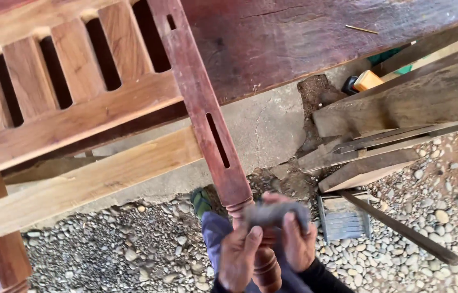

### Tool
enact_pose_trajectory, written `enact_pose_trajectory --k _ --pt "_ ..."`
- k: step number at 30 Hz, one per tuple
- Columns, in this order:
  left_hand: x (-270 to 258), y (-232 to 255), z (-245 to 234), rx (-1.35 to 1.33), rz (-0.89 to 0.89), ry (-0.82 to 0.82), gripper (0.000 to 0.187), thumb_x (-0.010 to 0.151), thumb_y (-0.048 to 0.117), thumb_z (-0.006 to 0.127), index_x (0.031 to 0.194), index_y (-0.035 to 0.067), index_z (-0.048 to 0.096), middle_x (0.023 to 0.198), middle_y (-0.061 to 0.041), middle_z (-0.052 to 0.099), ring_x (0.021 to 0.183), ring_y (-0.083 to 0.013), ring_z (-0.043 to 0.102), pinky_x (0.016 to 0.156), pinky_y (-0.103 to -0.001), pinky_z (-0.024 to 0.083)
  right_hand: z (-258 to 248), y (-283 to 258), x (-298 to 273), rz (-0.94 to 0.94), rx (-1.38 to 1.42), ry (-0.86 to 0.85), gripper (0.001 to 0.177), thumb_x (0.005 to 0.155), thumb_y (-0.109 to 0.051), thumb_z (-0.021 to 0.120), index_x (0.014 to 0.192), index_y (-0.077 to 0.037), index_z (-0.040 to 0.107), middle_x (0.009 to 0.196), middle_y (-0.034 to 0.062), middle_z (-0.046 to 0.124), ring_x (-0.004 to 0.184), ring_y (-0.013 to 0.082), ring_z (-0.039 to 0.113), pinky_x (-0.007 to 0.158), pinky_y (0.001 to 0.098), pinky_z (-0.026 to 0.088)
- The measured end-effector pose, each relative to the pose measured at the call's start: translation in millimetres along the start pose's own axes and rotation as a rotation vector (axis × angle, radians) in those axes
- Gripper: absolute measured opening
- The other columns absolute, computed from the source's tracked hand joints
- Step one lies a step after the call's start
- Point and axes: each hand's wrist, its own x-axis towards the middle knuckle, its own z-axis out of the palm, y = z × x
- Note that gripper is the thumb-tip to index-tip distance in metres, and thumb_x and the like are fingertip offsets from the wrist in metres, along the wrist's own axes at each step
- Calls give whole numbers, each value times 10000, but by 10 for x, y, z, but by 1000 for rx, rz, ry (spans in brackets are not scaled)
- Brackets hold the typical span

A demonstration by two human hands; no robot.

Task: Sanding the wooden parts of a chair frame using sandpaper to smooth the surface.

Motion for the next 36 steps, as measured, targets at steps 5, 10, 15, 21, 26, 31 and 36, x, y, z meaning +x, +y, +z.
enact_pose_trajectory --k 5,10,15,21,26,31,36 --pt "647 928 -792 1246 815 650 167 1000 139 644 1106 23 701 1044 -132 754 922 -250 737 822 -381 586 -269 707 679 -297 -521 347 218 1101 -136 568 1238 15 646 1243 148 672 1153 199 662 1024 325 536" --pt "1454 1173 -1319 1509 948 774 78 999 109 649 1050 51 637 1056 -121 683 1023 -324 629 977 -493 469 268 600 509 5 -304 -10 354 1066 -124 500 1352 55 604 1321 157 687 1249 215 630 1080 338 473" --pt "1595 1248 -1287 1783 738 898 205 890 201 649 1021 77 551 1053 -178 509 1010 -399 491 874 -549 373 348 531 946 187 -124 -201 528 1090 -221 361 1508 96 422 1597 183 462 1517 231 359 1231 365 231" --pt "1588 1284 -1319 1844 668 838 246 871 240 655 1007 76 533 1041 -171 491 997 -387 490 861 -551 356 574 916 1937 792 64 -30 576 1166 -254 416 1430 243 540 1502 492 374 1393 592 244 1139 561 230" --pt "1692 1462 -1397 1834 647 757 248 861 265 659 947 74 527 976 -155 500 974 -374 512 866 -551 366 130 567 796 175 74 -295 531 1098 -195 314 1532 105 378 1666 231 338 1581 313 257 1287 419 153" --pt "1705 1532 -1311 1856 775 746 281 840 272 650 1029 76 582 1026 -180 571 1008 -396 551 933 -547 397 266 660 984 158 -7 -258 535 1095 -188 303 1536 103 386 1658 232 369 1587 306 260 1284 411 134" --pt "1775 1476 -1506 1716 653 608 283 894 259 617 1117 99 685 944 -119 701 939 -337 650 898 -516 445 195 1717 1476 384 363 -180 550 1162 -239 389 1516 175 466 1484 319 538 1307 301 515 1135 433 365"
